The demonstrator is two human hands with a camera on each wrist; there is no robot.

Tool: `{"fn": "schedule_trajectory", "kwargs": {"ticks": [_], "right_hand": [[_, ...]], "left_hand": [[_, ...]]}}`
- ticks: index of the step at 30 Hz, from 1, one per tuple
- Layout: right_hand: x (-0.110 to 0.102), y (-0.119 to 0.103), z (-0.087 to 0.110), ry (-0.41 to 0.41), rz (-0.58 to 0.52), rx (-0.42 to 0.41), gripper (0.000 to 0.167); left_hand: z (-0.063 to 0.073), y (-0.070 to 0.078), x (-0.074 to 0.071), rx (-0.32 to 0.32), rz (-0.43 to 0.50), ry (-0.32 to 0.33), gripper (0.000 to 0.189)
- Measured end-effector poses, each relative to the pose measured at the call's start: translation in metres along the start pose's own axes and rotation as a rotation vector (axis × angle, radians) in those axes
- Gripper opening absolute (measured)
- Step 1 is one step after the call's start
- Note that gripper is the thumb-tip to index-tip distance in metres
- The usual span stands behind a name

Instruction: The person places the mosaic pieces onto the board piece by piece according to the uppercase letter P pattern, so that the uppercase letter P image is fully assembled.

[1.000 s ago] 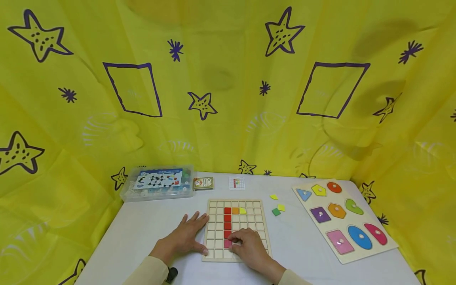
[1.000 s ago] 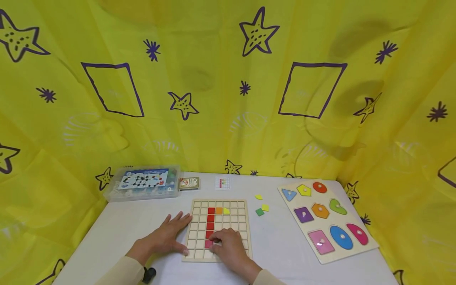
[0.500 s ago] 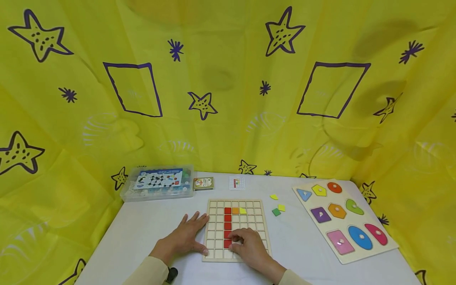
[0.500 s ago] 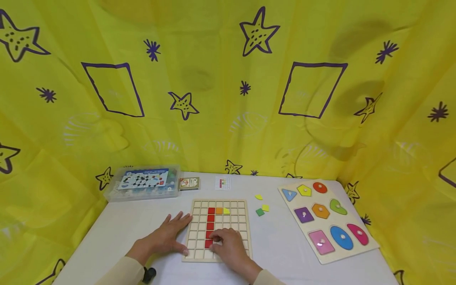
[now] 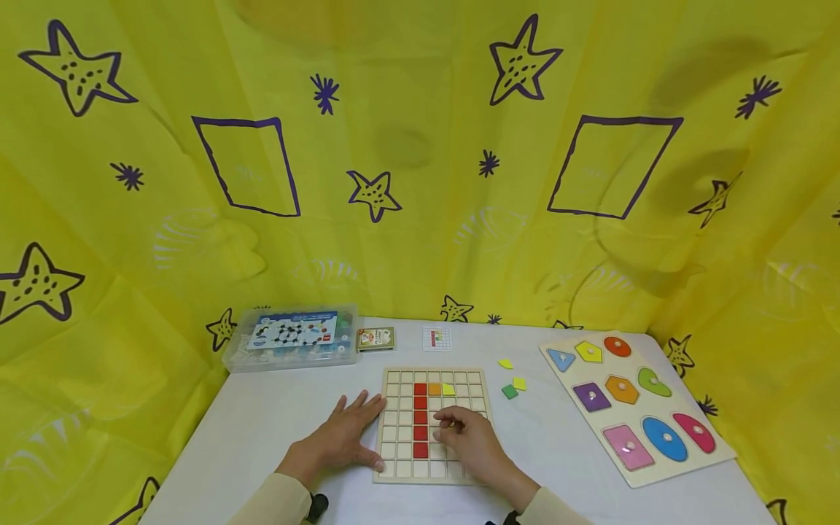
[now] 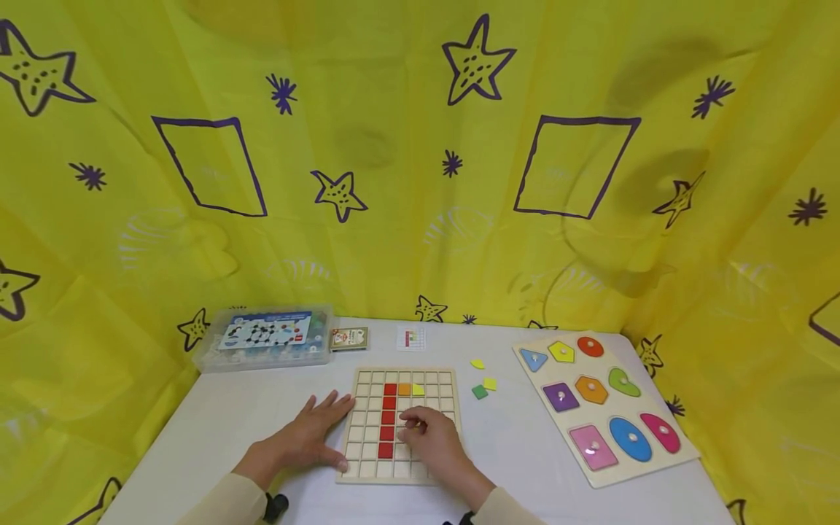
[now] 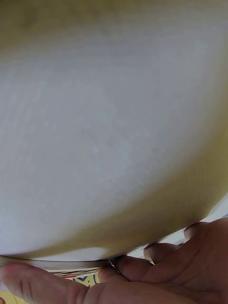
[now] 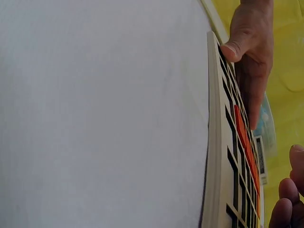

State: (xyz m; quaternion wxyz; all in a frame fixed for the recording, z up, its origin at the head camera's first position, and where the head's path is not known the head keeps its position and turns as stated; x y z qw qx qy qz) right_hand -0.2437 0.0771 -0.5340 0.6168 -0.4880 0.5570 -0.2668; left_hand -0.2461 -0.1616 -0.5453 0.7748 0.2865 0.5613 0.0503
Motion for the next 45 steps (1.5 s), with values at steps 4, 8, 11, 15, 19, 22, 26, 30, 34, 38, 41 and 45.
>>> {"fn": "schedule_trajectory", "kwargs": {"ticks": [4, 8, 11, 15, 19, 22, 26, 30, 34, 38, 41, 45], "right_hand": [[-0.012, 0.003, -0.004, 0.027, 0.004, 0.032, 0.022], [-0.026, 0.008, -0.008, 0.075, 0.0, 0.054, 0.023], [-0.036, 0.012, -0.01, 0.122, -0.001, 0.07, 0.023], [-0.051, 0.017, -0.012, 0.174, 0.021, 0.09, 0.025], [-0.066, 0.025, -0.013, 0.212, 0.08, 0.123, 0.028], [-0.077, 0.033, -0.014, 0.226, 0.116, 0.149, 0.029], [-0.091, 0.043, -0.016, 0.24, 0.138, 0.174, 0.031], [-0.104, 0.051, -0.019, 0.262, 0.164, 0.185, 0.033], [-0.112, 0.059, -0.02, 0.27, 0.18, 0.202, 0.033], [-0.117, 0.065, -0.02, 0.265, 0.195, 0.22, 0.034], [-0.122, 0.07, -0.021, 0.261, 0.22, 0.223, 0.035], [-0.128, 0.075, -0.021, 0.257, 0.241, 0.233, 0.038]], "left_hand": [[0.0, -0.001, 0.002, 0.0, 0.006, -0.002, 0.119], [0.0, 0.0, 0.002, 0.002, 0.009, -0.002, 0.118], [0.0, -0.001, 0.002, 0.001, 0.008, -0.001, 0.119], [0.0, -0.001, 0.001, -0.01, 0.012, -0.004, 0.118], [0.0, 0.0, 0.0, -0.006, 0.011, -0.003, 0.118], [0.0, -0.001, 0.0, 0.002, 0.015, 0.0, 0.118], [0.001, -0.001, 0.0, 0.01, 0.018, 0.003, 0.118], [0.002, 0.0, 0.0, 0.018, 0.021, 0.004, 0.118], [0.002, 0.001, -0.001, 0.022, 0.029, 0.005, 0.118], [0.002, 0.0, -0.002, 0.017, 0.029, 0.001, 0.118], [0.002, 0.0, -0.001, 0.015, 0.03, -0.001, 0.118], [0.002, -0.001, 0.0, 0.015, 0.036, 0.001, 0.118]]}}
Point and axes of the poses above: each hand's wrist, its own z-axis away from the middle knuckle, its own x-axis out of the palm, y = z × x, the point moved 7 cm from there along -z, towards the middle knuckle, and after that the axes turned 2 degrees about -x, right-handed, at the moved point
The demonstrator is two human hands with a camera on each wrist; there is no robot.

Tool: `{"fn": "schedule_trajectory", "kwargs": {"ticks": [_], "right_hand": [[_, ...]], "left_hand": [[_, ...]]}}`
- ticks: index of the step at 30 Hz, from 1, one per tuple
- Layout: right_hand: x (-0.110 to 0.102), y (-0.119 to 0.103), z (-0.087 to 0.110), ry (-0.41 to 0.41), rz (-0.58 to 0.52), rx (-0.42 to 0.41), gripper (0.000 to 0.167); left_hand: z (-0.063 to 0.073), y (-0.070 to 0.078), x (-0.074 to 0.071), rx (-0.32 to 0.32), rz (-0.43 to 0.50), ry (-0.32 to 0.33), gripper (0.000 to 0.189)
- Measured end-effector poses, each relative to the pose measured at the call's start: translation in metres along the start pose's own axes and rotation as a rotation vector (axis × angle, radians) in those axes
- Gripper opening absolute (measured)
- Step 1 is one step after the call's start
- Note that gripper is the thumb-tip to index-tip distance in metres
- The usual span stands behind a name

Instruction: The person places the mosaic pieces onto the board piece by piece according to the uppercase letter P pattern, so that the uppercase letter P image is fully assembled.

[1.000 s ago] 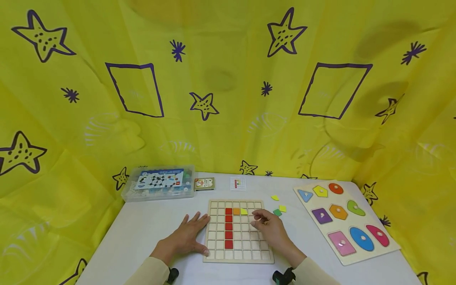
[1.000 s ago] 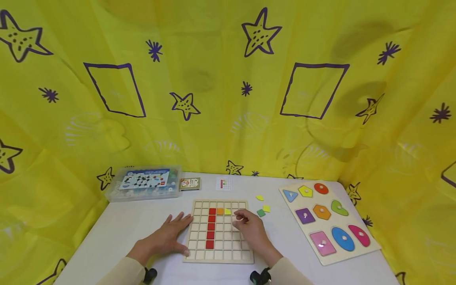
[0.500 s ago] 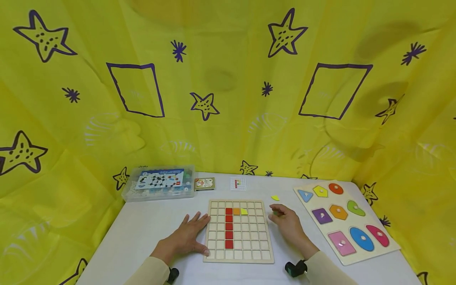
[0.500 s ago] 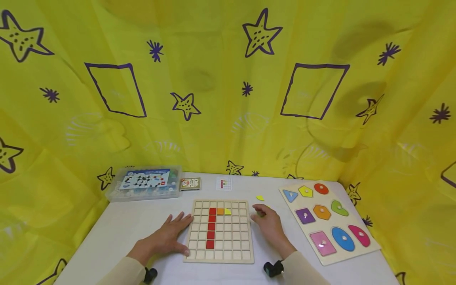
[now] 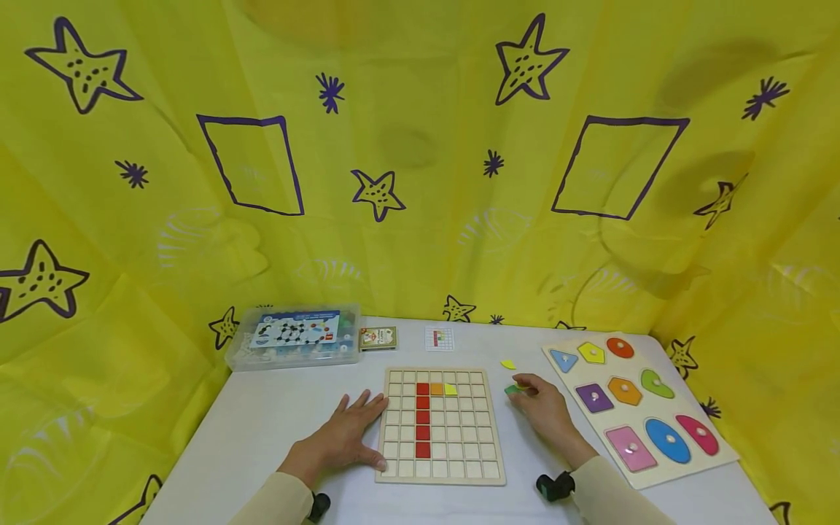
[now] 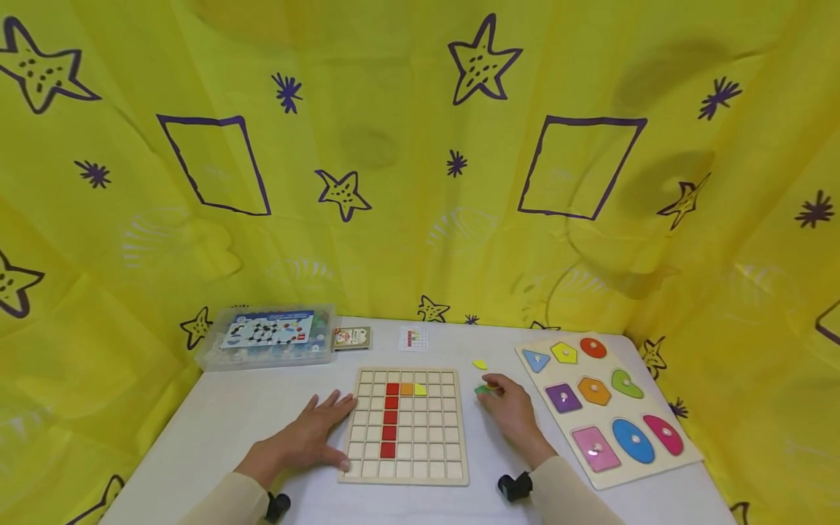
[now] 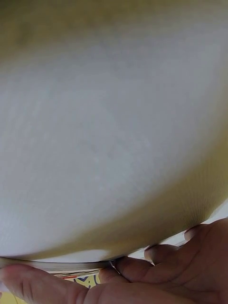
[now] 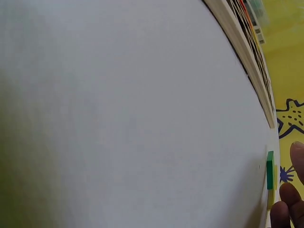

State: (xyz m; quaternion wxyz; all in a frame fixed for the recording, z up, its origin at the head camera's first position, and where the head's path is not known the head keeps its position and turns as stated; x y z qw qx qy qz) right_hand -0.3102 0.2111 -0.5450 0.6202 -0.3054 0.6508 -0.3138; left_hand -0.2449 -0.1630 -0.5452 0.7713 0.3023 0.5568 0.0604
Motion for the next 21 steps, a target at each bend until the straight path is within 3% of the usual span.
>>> {"fn": "schedule_trajectory", "kwargs": {"ticks": [21], "right_hand": [[-0.0081, 0.0104, -0.0081, -0.007, 0.024, 0.006, 0.043]], "left_hand": [[-0.0003, -0.0017, 0.0029, -0.014, -0.003, 0.003, 0.119]]}}
Point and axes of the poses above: each hand's wrist, its own z-axis away from the middle knuckle, its own x-axis out of the palm, y = z × x, the point moved 7 cm from there along -z, towards the middle knuckle, and after that the axes turned 2 degrees about -x, right-handed, at the moved point
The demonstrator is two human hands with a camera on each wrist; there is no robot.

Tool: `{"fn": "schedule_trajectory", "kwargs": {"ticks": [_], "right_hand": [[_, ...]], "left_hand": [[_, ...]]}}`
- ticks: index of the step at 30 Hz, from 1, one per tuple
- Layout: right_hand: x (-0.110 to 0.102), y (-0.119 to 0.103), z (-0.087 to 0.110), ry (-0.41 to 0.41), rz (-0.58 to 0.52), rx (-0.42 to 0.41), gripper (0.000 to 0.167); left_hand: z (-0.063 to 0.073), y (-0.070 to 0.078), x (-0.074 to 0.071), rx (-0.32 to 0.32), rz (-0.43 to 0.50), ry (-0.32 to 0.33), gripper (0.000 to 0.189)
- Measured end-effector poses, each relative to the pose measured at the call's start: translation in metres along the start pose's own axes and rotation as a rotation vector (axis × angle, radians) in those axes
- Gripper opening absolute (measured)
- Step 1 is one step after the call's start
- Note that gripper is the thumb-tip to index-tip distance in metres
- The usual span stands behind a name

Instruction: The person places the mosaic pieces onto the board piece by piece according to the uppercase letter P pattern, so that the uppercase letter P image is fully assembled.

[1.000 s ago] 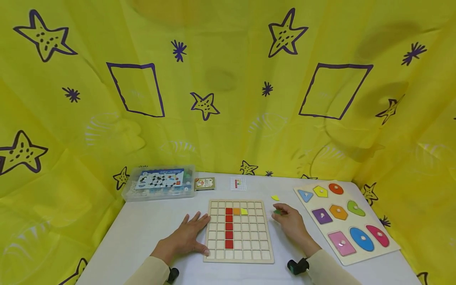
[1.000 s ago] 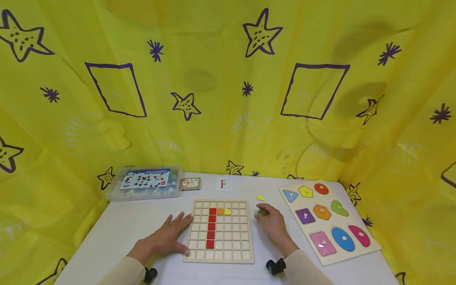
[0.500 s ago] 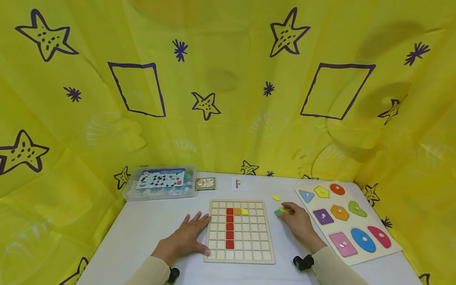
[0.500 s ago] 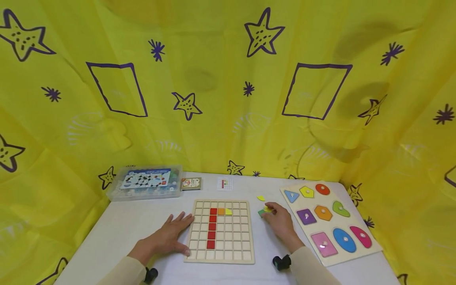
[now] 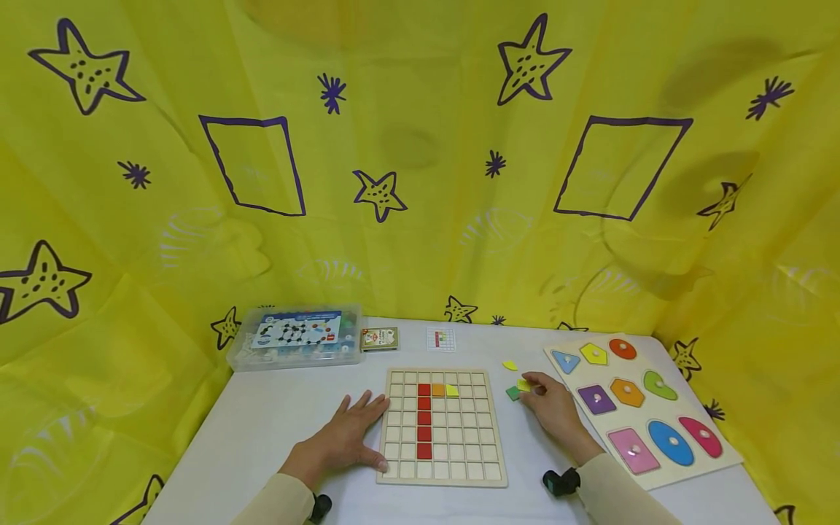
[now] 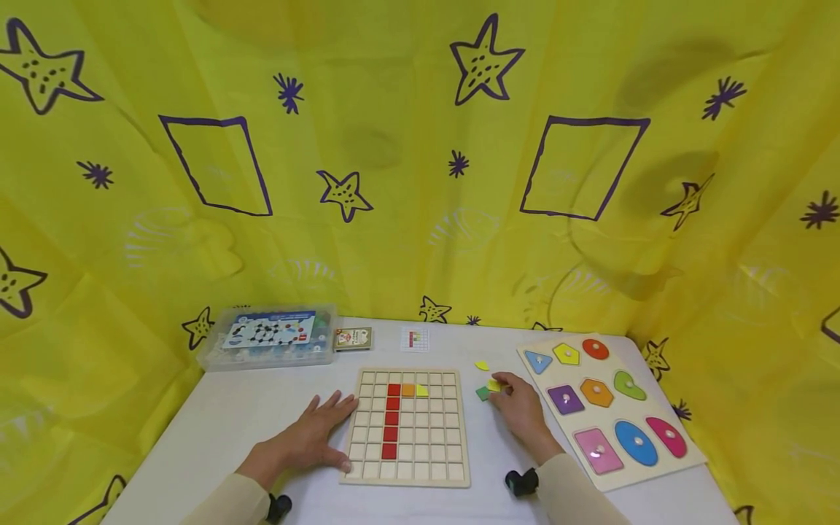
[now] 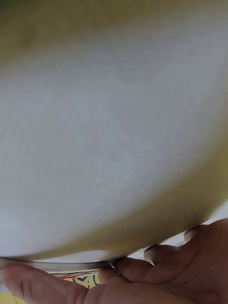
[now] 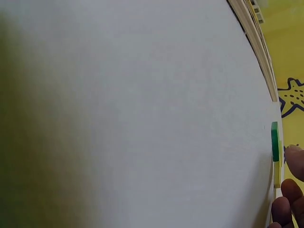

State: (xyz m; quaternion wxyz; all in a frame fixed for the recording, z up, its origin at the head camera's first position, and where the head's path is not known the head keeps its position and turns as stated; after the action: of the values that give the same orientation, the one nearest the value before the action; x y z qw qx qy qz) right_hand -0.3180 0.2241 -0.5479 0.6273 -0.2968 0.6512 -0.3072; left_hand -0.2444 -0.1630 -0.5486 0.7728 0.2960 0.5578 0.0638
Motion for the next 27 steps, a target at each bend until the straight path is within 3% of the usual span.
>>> {"fn": "schedule_trajectory", "kwargs": {"ticks": [15, 21, 27], "right_hand": [[-0.001, 0.002, -0.008, -0.029, 0.06, -0.016, 0.043], [0.004, -0.004, -0.006, -0.085, 0.092, -0.105, 0.043], [0.008, -0.005, -0.006, -0.084, 0.151, -0.171, 0.028]], "left_hand": [[0.0, 0.0, 0.0, 0.005, 0.002, 0.003, 0.118], [0.003, 0.003, -0.002, 0.043, -0.005, 0.02, 0.117], [0.004, 0.003, -0.002, 0.039, -0.004, 0.02, 0.116]]}}
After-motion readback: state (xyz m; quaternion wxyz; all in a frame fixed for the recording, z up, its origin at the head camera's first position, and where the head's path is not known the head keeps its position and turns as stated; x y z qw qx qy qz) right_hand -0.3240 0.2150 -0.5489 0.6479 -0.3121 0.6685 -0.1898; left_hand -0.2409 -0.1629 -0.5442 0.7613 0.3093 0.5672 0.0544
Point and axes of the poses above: each hand's wrist, its own z-axis away from the middle knuckle, its own x-axis out of the palm, y = z × x, the point moved 7 cm from there along -z, towards the middle knuckle, and after that the axes turned 2 degrees about -x, right-handed, at the moved point
